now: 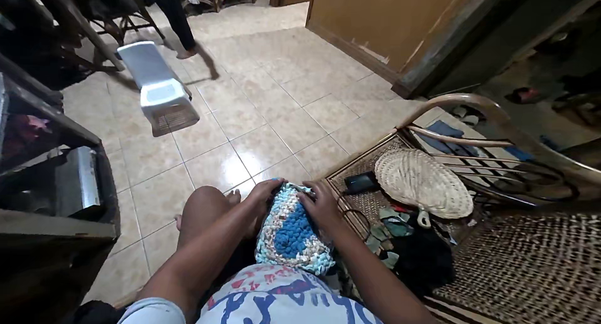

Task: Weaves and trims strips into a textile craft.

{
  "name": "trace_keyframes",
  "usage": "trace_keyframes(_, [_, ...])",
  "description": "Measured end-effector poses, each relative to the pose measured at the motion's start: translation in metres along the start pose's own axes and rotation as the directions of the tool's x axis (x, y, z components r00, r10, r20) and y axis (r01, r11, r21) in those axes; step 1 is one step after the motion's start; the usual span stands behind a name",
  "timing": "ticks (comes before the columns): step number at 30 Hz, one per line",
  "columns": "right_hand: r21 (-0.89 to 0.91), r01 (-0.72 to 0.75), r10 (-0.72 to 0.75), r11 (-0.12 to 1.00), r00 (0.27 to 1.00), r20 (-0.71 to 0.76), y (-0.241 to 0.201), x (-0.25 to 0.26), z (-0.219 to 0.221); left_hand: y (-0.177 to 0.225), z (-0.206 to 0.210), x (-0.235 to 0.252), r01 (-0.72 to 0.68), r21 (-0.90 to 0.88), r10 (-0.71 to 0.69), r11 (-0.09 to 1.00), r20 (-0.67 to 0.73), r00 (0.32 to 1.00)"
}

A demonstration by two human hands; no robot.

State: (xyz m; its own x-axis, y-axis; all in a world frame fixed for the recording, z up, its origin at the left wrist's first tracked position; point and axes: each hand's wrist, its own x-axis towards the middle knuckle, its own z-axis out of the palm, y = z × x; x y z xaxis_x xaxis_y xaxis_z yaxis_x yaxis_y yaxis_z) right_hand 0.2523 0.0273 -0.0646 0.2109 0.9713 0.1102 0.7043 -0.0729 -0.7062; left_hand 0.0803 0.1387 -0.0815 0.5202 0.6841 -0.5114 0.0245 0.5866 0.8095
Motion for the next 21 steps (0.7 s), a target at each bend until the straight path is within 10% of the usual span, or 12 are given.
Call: trace_keyframes(21, [0.079,0.055,-0.04,0.995,0.982,-0.183,0.007,0.009,0.041,0.009,-0.002,0.004,-0.113,0.229,0.125,0.967,-0.039,0.991])
